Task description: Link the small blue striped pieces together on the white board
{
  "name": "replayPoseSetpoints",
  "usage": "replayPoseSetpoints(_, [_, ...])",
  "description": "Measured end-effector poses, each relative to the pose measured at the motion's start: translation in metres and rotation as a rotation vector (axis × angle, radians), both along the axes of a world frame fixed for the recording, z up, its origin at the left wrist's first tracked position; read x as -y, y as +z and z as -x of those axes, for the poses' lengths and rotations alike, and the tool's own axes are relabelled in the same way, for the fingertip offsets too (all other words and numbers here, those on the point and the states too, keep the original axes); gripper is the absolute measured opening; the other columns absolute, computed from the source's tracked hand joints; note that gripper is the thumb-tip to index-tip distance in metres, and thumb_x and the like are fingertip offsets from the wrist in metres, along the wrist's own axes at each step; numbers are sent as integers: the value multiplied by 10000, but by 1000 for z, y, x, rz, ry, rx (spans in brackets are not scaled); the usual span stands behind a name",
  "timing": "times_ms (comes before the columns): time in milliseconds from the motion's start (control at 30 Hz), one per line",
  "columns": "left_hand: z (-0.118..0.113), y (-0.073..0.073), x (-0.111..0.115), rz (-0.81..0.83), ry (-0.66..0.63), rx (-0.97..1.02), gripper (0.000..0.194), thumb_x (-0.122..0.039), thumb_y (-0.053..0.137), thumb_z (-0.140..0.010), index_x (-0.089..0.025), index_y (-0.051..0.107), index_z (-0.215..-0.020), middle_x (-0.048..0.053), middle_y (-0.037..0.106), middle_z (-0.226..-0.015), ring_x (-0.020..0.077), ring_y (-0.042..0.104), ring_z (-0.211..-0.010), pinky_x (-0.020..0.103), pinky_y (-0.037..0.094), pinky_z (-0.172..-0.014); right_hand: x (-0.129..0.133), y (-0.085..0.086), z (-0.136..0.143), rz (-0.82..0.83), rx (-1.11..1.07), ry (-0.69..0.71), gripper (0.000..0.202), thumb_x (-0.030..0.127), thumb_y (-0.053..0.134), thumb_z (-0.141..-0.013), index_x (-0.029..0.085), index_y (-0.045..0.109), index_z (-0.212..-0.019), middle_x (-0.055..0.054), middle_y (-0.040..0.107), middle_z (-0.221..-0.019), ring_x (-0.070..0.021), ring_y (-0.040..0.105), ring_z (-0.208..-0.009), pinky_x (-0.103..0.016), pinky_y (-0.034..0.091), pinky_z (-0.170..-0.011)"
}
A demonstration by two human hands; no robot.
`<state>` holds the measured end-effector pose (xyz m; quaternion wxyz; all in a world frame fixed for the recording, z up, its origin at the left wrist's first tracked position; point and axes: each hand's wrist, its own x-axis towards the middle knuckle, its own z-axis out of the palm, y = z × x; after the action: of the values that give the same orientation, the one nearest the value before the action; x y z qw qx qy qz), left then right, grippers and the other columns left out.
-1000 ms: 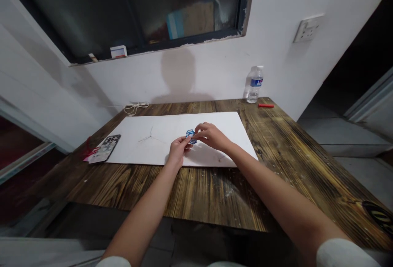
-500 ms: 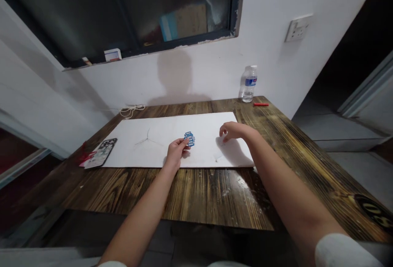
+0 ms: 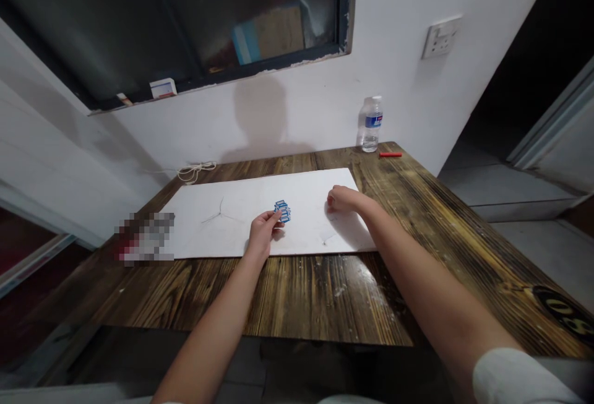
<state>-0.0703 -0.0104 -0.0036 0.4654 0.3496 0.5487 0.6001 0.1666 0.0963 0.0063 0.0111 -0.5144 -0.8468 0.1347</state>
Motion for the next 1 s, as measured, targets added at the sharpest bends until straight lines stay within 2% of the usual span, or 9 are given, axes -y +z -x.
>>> replayPoseSetpoints(100, [0, 0, 0, 3, 1, -5, 397, -379, 812, -507, -132, 628, -756, 35, 644, -656, 97, 566, -511, 157, 363, -386, 0, 0, 0, 43, -19, 1, 265, 311, 682, -683, 162, 723, -899, -102, 695, -899, -203, 638, -758, -236, 428, -618])
replayPoseSetpoints(267, [1, -1, 0, -1, 3, 6, 393, -378, 813, -506, -135, 622, -748, 22, 632, -624, 93, 564, -498, 154, 358, -383, 1, 0, 1, 53, -38, -32, 263, 281, 679, -681, 165, 713, -914, -81, 702, -898, -185, 631, -753, -223, 409, -600])
replayPoseSetpoints(400, [1, -1, 1, -4, 0, 5, 379, -370, 810, -516, -134, 624, -747, 25, 632, -625, 92, 563, -499, 154, 362, -385, 2, 2, 2, 42, -115, -39, 211, 250, 687, -664, 180, 708, -862, -43, 700, -845, -161, 617, -728, -209, 386, -565])
replayPoseSetpoints(567, [0, 1, 2, 3, 10, 1, 409, -389, 814, -494, -133, 626, -751, 25, 630, -620, 98, 561, -500, 161, 363, -391, 5, 11, 5, -55, -310, 4, 130, 206, 699, -654, 178, 688, -780, -7, 684, -790, -129, 595, -706, -192, 387, -580])
replayPoseSetpoints(700, [-2, 1, 3, 4, 6, 5, 416, -403, 814, -485, -133, 624, -738, 18, 624, -599, 97, 552, -490, 164, 353, -391, 13, 20, 16, -106, -575, 20, 143, 182, 670, -699, 160, 685, -839, -15, 676, -757, -118, 590, -673, -195, 414, -605])
replayPoseSetpoints(800, [-1, 0, 3, 12, 7, 4, 403, -408, 809, -493, -134, 625, -725, 20, 624, -583, 94, 542, -472, 169, 344, -396, 26, 30, 31, -138, -778, 94, 107, 233, 649, -749, 156, 694, -808, -32, 679, -746, -129, 590, -665, -226, 433, -631])
replayPoseSetpoints(900, [-1, -1, 3, 8, -2, -7, 393, -417, 798, -513, -136, 632, -731, 32, 646, -625, 92, 548, -477, 174, 346, -416, 44, 37, 51, -297, -933, 271, 131, 302, 643, -777, 177, 685, -781, -48, 670, -830, -145, 591, -744, -261, 444, -681])
replayPoseSetpoints(1000, [0, -1, 3, -13, -15, -13, 394, -437, 790, -521, -145, 638, -738, 37, 663, -676, 99, 571, -507, 179, 352, -439, 59, 35, 69, -467, -906, 377, 107, 261, 601, -821, 206, 686, -786, -61, 659, -889, -170, 567, -849, -311, 431, -771])
